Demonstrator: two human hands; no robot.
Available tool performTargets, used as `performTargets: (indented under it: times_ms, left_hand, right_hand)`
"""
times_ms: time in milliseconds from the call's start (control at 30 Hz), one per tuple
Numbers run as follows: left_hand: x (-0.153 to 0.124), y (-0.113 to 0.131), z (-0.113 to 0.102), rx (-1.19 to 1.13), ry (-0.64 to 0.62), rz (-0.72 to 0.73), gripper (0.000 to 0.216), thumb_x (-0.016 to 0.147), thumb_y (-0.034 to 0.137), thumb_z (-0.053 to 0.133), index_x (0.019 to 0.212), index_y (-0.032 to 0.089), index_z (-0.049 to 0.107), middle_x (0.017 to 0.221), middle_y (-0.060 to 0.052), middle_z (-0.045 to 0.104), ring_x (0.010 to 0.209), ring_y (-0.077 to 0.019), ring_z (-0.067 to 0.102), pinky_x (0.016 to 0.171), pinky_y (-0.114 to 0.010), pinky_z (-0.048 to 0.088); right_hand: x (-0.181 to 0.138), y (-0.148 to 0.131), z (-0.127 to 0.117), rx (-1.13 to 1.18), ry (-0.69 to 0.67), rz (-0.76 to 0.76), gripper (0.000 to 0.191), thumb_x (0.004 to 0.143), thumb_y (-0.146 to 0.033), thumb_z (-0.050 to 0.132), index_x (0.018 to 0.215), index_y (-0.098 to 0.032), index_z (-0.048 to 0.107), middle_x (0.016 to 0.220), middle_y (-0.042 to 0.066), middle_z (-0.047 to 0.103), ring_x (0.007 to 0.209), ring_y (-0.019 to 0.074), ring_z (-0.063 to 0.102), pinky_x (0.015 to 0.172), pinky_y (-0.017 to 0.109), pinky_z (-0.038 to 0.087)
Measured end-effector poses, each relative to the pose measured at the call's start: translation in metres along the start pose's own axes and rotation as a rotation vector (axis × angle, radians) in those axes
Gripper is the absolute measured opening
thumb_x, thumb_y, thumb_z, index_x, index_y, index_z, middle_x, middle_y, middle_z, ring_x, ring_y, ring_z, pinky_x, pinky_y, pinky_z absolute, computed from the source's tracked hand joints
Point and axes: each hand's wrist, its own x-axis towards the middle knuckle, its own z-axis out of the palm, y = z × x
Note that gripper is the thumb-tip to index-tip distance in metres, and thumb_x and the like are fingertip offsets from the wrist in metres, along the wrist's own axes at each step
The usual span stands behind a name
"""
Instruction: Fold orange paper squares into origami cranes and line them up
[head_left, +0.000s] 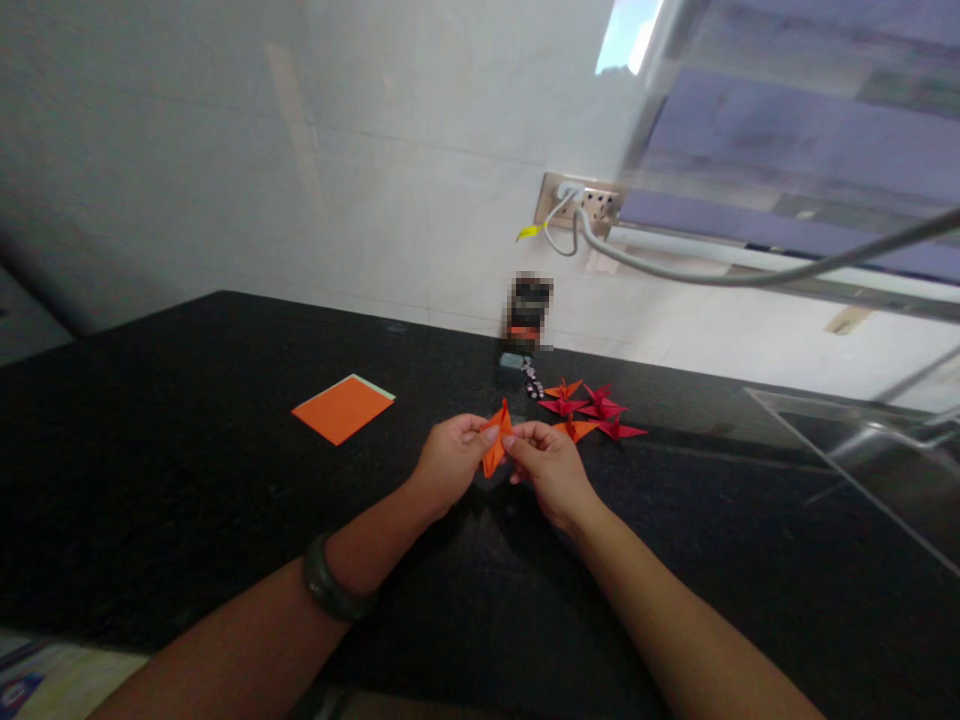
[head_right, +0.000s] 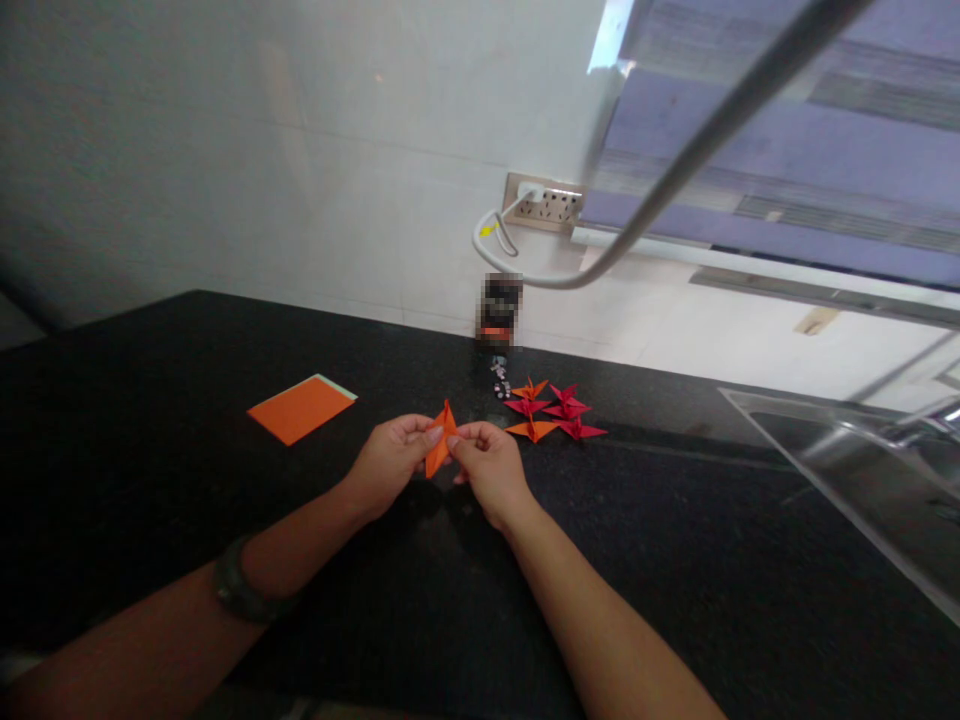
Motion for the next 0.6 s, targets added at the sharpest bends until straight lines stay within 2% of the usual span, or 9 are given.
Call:
performTargets:
  times_ms: [167, 333, 467, 600]
  left_hand:
    - [0.0, 0.0018, 0.0011, 0.018, 0.003, -0.015, 0.015, 0.069, 0.027, 0.059, 0.072, 0.013, 0.057, 0.052, 0.001, 0.061, 0.045, -0.0093, 0.053, 0.043, -0.019, 0.038]
    - [-0.0007, 0.0008, 0.0015, 0.027, -0.044, -0.014, 0.017, 0.07, 0.031, 0.058, 0.07, 0.014, 0.056, 0.049, 0.002, 0.059, 0.042, -0.0085, 0.051, 0.041, -0.018, 0.035]
    - [-0.002, -0.0017, 0.0017, -0.049, -0.103, -0.035, 0.024, 0.065, 0.032, 0.064, 0.075, 0.013, 0.054, 0.056, 0.0, 0.062, 0.047, -0.0092, 0.054, 0.045, -0.019, 0.039]
    - [-0.0017, -0.002, 0.0012, -0.099, -0.123, -0.058, 0.028, 0.061, 0.03, 0.069, 0.076, 0.012, 0.054, 0.059, 0.0, 0.063, 0.05, -0.0097, 0.058, 0.05, -0.02, 0.042]
  right_hand:
    - [-0.0004, -0.0014, -0.0003, -0.028, -0.01, -0.005, 0.019, 0.06, -0.03, 0.067, 0.067, -0.015, 0.056, 0.049, -0.003, 0.058, 0.038, 0.0063, 0.046, 0.037, 0.018, 0.038]
    - [-0.0018, -0.0032, -0.0011, -0.107, 0.011, -0.099, 0.019, 0.063, -0.031, 0.066, 0.069, -0.015, 0.058, 0.049, -0.003, 0.058, 0.041, 0.0077, 0.05, 0.038, 0.018, 0.037]
    - [-0.0007, -0.0016, -0.0024, -0.123, 0.082, -0.123, 0.018, 0.063, -0.03, 0.066, 0.064, -0.014, 0.058, 0.049, -0.003, 0.057, 0.04, 0.0075, 0.048, 0.038, 0.018, 0.035]
    - [0.0014, 0.0004, -0.005, -0.104, 0.067, -0.13, 0.019, 0.062, -0.031, 0.067, 0.062, -0.014, 0.059, 0.05, -0.002, 0.057, 0.04, 0.007, 0.046, 0.038, 0.018, 0.035]
